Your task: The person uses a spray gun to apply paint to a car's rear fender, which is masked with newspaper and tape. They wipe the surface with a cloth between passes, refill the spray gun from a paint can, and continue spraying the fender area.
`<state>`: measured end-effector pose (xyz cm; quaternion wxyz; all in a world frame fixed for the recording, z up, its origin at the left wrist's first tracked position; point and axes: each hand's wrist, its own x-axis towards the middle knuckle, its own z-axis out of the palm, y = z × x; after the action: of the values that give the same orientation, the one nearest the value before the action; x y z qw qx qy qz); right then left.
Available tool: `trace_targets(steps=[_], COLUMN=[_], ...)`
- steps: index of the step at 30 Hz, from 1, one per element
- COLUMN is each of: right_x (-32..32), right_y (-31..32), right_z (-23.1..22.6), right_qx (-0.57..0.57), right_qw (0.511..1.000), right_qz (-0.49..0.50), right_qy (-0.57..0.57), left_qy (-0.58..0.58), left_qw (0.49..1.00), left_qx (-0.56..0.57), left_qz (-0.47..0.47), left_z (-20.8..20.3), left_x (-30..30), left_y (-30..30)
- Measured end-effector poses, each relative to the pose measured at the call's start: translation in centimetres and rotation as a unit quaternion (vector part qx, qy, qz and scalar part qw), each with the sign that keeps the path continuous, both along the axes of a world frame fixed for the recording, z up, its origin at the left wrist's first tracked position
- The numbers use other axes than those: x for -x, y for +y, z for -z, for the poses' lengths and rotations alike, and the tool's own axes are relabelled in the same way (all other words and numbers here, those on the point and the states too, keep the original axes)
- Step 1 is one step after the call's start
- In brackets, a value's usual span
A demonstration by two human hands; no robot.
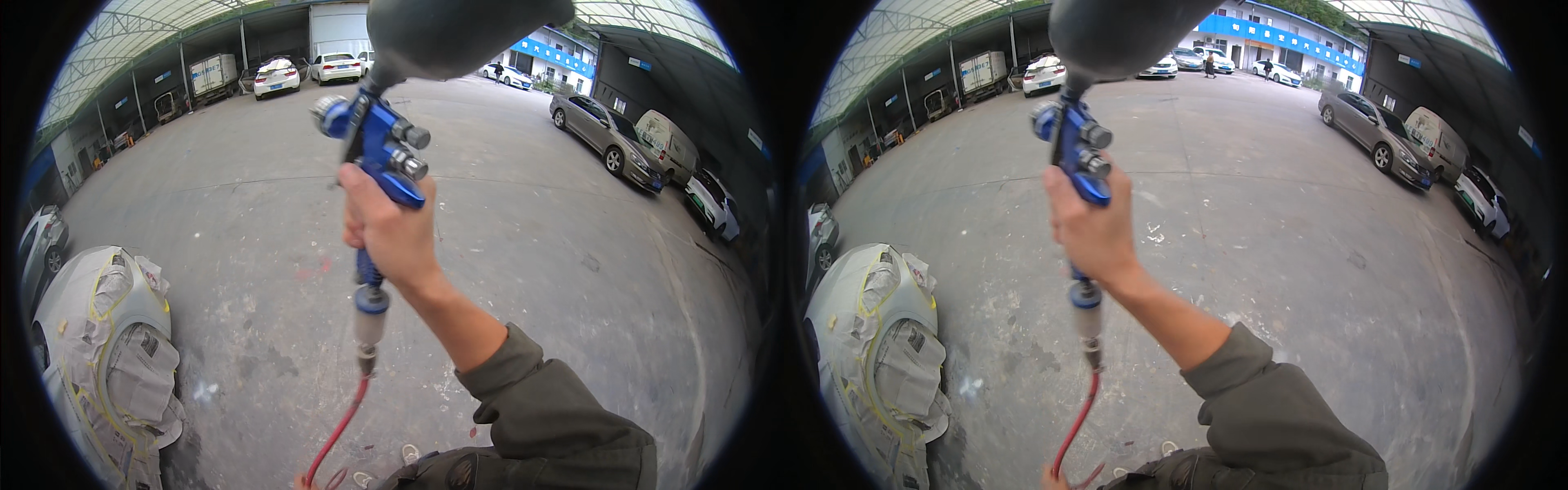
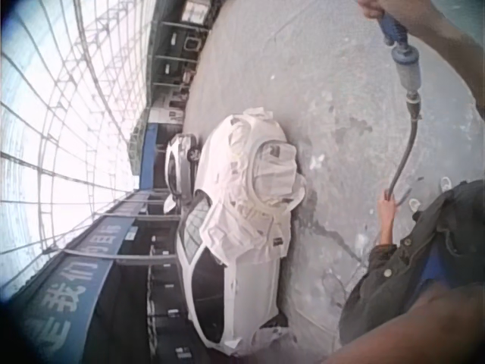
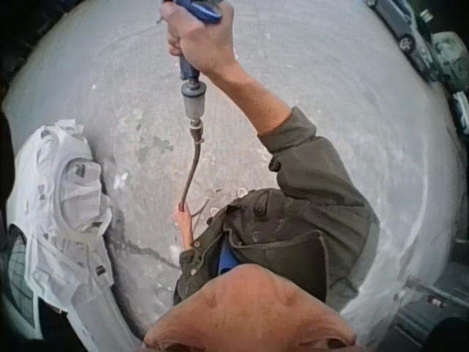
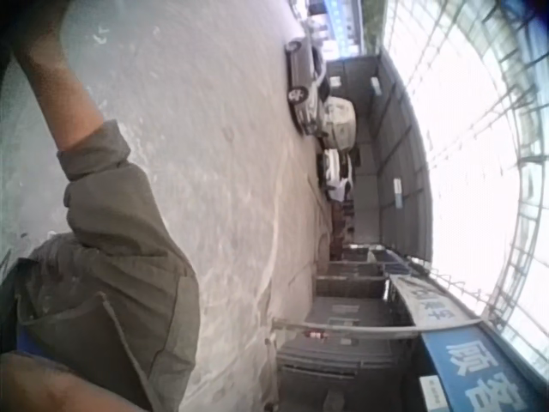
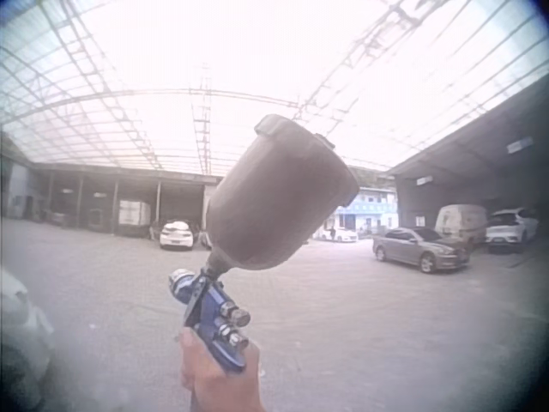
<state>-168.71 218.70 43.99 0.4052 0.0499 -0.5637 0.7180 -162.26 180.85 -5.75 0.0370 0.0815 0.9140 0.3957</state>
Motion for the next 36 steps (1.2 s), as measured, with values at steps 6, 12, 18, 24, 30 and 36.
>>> trace_targets(steps=[6, 12, 18, 24, 30, 36], right_x=[1.7, -1.8, -1.2, 2.8, 5.2, 12.2], right_y=[8.4, 4.9, 1.4, -7.7, -9.3, -26.1], right_z=[15.0, 25.8, 27.7, 29.1, 34.9, 36.3], right_qx=[-0.081, -0.159, -0.129, -0.125, -0.095, -0.163], right_qw=[0.966, 0.944, 0.934, 0.935, 0.936, 0.933], right_qz=[0.132, 0.19, 0.11, 0.104, 0.079, -0.054], right_qy=[-0.206, -0.219, -0.314, -0.314, -0.329, -0.315], left_qy=[-0.134, -0.108, -0.072, -0.027, -0.03, -0.022], left_qw=[0.962, 0.957, 0.956, 0.942, 0.91, 0.873], left_qx=[0.177, 0.189, 0.2, 0.197, 0.23, 0.159], left_qz=[-0.158, -0.191, -0.203, -0.27, -0.343, -0.46], left_z=[2.4, -0.8, -2.3, -2.5, -3.0, -6.1], left_x=[-8.5, -9.4, -10.0, -12.4, -20.1, -26.8], left_y=[-11.8, -12.1, -12.7, -18.9, -27.3, -31.5])
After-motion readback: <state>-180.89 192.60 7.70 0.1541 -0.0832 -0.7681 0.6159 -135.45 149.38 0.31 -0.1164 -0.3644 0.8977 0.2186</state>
